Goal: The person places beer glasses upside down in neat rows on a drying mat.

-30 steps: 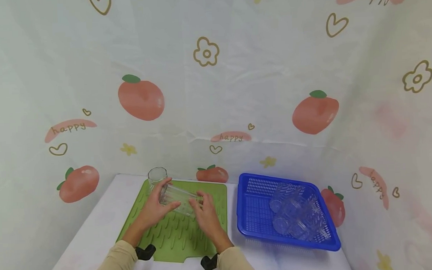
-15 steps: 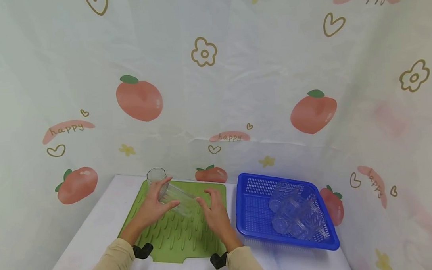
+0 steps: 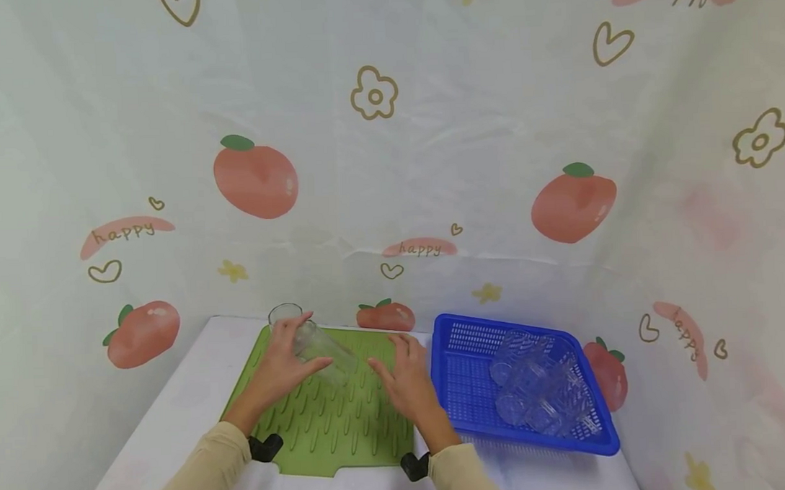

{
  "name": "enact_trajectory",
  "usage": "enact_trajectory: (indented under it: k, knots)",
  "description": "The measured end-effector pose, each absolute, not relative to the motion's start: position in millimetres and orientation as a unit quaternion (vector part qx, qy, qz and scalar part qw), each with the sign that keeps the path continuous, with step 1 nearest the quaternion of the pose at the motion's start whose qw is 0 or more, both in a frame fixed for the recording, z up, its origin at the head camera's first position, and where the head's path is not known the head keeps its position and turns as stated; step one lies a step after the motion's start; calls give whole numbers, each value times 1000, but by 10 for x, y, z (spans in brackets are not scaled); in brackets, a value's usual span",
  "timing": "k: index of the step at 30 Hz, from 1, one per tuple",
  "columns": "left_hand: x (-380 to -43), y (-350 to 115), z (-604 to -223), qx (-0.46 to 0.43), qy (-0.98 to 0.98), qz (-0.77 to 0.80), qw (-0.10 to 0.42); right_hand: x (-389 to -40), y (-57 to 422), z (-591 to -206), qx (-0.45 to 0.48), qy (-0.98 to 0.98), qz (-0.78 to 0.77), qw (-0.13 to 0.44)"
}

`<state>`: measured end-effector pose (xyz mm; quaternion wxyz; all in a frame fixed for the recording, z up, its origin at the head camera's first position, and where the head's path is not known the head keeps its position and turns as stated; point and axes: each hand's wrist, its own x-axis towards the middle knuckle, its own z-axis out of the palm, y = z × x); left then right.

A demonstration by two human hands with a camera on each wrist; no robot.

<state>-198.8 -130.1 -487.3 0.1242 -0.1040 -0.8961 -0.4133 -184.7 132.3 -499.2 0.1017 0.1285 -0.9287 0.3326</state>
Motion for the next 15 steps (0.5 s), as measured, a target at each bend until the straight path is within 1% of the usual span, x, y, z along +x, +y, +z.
enact_trajectory:
  k: [6,11,15]
  knots:
    - [-2100,-1229,-4847,-104,-911,-371,144,-1837,1480,-4964,127,-936,310,111]
    - [-2173,-1198,-4837,-132,-910,-364,150,-1845,1630,-4949,120,-940,296,122]
    - [-2228,-1162,-4833,-153,-911,-354,148,-1865,1711,-4943,109,-950,270,115]
